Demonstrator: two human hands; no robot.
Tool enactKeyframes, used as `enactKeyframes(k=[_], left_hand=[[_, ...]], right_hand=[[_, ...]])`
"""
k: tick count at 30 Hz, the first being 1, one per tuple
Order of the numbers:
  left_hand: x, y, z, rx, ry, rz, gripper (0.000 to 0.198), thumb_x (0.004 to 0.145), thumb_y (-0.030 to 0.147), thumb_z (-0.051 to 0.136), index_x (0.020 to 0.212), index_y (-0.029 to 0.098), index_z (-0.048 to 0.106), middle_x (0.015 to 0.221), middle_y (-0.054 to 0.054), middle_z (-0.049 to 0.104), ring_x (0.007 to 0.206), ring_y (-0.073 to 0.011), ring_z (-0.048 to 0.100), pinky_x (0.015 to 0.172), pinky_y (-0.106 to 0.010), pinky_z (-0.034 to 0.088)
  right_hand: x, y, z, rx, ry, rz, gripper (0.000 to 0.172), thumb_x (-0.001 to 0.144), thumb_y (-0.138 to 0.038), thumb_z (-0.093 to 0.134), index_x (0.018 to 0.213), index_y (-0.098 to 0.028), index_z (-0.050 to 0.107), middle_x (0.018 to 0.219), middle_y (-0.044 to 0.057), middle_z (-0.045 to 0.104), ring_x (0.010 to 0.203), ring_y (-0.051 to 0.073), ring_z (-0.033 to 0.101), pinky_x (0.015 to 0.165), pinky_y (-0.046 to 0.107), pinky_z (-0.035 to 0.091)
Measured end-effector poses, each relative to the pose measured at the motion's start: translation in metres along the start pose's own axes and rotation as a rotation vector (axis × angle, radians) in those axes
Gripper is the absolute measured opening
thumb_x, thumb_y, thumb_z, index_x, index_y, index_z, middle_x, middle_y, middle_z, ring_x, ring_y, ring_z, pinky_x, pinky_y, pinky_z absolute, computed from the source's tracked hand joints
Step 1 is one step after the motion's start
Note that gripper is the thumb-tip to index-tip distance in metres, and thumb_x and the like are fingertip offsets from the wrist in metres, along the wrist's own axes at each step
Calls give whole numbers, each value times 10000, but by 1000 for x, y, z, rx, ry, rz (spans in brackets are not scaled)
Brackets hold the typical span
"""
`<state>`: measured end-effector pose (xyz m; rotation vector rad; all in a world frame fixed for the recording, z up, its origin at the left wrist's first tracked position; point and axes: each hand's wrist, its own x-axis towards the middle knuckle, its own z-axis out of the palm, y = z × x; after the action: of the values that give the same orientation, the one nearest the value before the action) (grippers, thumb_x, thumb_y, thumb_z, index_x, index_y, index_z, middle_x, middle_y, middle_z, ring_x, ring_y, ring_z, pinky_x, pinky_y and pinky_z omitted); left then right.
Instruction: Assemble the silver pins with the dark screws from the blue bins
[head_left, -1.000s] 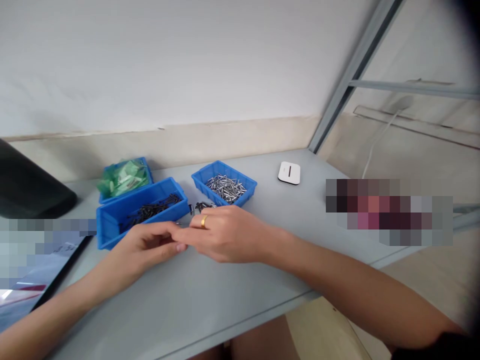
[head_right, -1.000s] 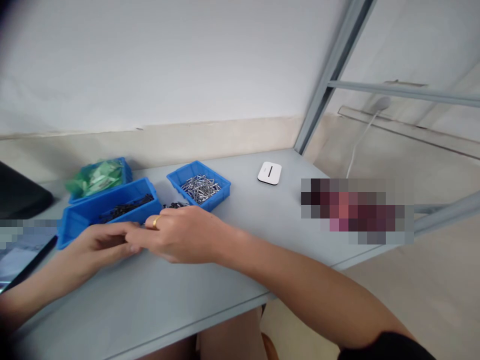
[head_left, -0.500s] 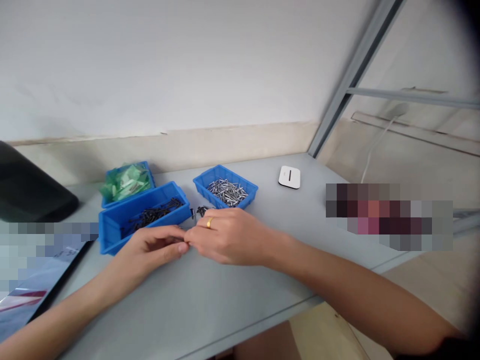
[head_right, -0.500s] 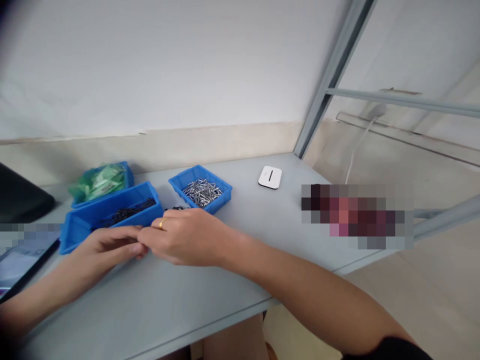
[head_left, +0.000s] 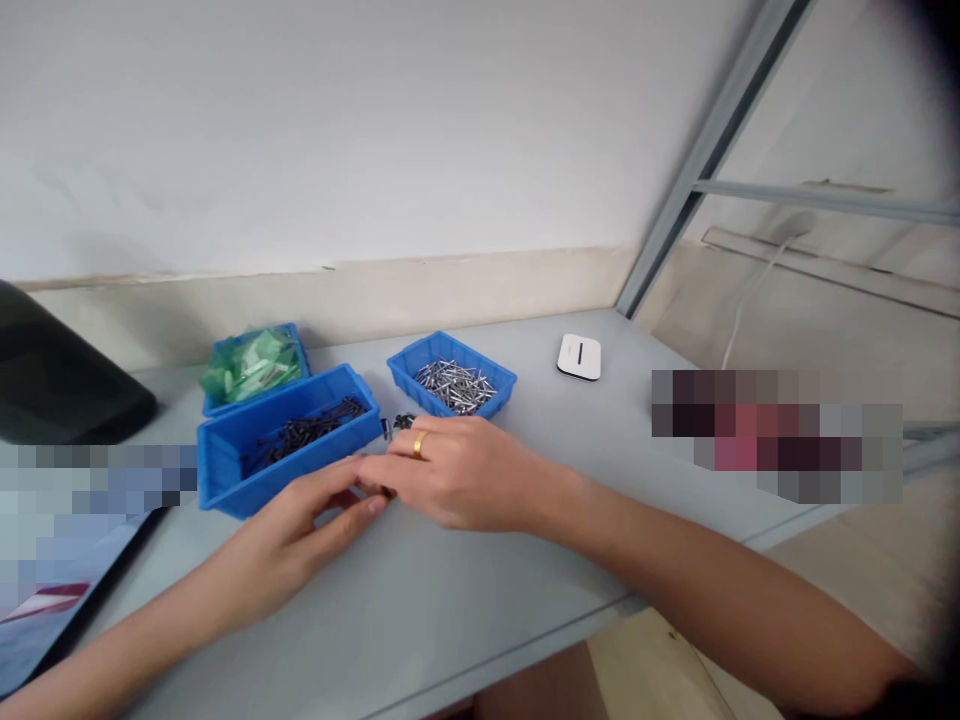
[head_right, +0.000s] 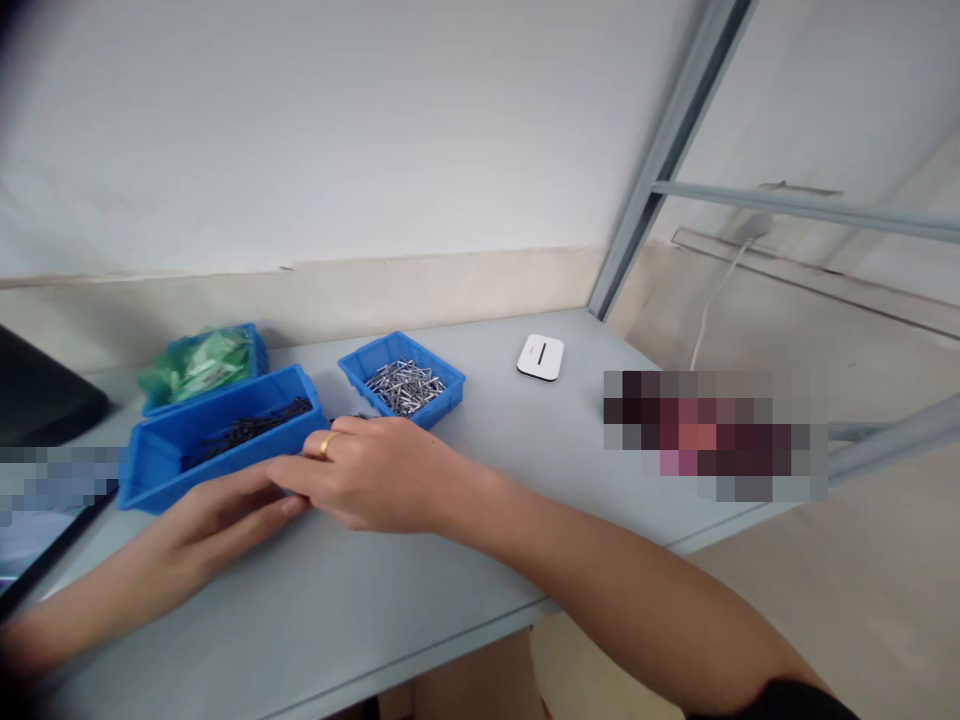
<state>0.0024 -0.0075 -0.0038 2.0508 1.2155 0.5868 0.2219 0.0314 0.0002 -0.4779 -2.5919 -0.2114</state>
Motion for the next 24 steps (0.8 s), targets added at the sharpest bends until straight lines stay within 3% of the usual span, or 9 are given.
enactKeyframes(k=[5,10,15,20,24], left_hand=[[-1,-4,0,57,-41,-28,240,930,397,510,879,242,686,893,-2,717,877,-204,682,736,-250,570],[5,-2,-5,51,81,-26,237,908,422,543,850,246,690,822,6,716,763,-183,671,660,-236,556],[3,2,-13,195,248,56,198,885,423,576,888,257,684,882,-6,728,805,-198,674,617,-225,529],[-1,-2,-22,429,355,144,190,916,419,562,931,256,658,947,-9,713,849,-196,658,792,-265,512],[0,-10,-37,712,459,144,247,942,456,501,976,246,625,1008,-35,698,909,-223,656,889,-318,487]], right_hand=[[0,3,-4,2,-48,-44,277,1013,-151,330,978,-180,603,840,13,601,735,134,482,660,272,351],[0,7,-6,-65,-44,-6,242,1001,-126,348,915,-167,571,794,11,589,752,138,485,668,274,344],[-1,6,-4,-87,-45,49,241,998,-130,357,935,-159,588,805,10,611,771,137,517,682,267,363],[-1,2,-4,18,-75,131,261,1035,-233,346,1071,-163,595,961,55,659,896,149,578,715,265,405],[-2,-2,-2,68,-178,217,194,998,-178,398,1025,-159,588,997,63,643,918,159,603,679,266,440]])
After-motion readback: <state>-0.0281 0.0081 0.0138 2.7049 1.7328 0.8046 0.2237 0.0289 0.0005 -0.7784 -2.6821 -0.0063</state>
